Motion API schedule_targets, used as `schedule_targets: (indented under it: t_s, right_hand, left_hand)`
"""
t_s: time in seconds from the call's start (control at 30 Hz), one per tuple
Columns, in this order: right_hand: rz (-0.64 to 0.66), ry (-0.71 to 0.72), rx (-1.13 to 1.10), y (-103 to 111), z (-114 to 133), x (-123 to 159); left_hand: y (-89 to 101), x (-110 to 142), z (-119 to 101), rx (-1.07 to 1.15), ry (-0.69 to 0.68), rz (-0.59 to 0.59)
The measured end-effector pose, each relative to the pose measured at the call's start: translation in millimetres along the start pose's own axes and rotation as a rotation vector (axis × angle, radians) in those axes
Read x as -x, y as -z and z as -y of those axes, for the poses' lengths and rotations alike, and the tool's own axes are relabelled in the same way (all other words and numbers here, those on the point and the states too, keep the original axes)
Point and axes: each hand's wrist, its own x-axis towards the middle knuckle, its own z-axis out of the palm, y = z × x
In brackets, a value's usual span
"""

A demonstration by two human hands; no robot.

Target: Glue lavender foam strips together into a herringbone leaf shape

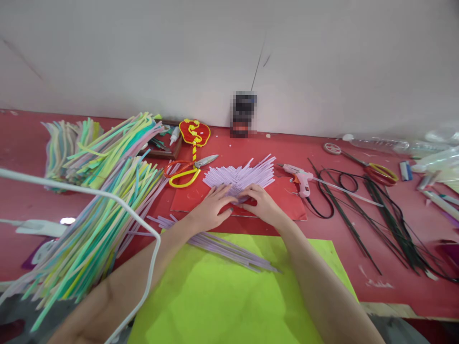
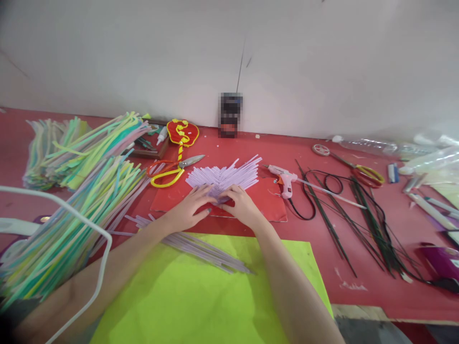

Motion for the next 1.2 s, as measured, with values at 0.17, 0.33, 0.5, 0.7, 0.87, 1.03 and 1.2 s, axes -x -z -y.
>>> schedule_targets:
  t_s: [0.17,0.33,0.5,0.7,0.87,1.03,1.2]
  right_hand:
    - [0.012,0.001,-0.019,1.5,-1.2,0.3]
    - [0.005,0.02,-0.052,1.0,-4.3,0.1]
    - [-0.003,0.019,-0.073,2.1,-4.3,1.2]
    - [-0.049,-0.057,-0.095,4.6,2.7,2.3]
    - [-0.078,-0.108,-0.164,5.5,4.3,2.4]
    - [-0.08,-0.116,-0.145,3.5,3.3,2.3]
    - [-0.083,-0.101,-0.111,-0.4,1.7,2.7]
  left_hand:
    - [-0.2,-1.8,6.3,0.109,0.036,-0.045]
    - [-7.6,-6.6,11.4,0.119,0.042,-0.101]
    - [-13.6,-13.1,12.5,0.099,0.065,-0.218]
    - [-12.4,-18.5,14.1,0.079,0.068,-0.251]
    - [-8.8,-21.2,12.7,0.072,0.078,-0.209]
    - [-8.6,-24.0,14.9,0.142,0.075,-0.211]
    - [-4.9,-26.5,18.1,0.182,0.046,-0.184]
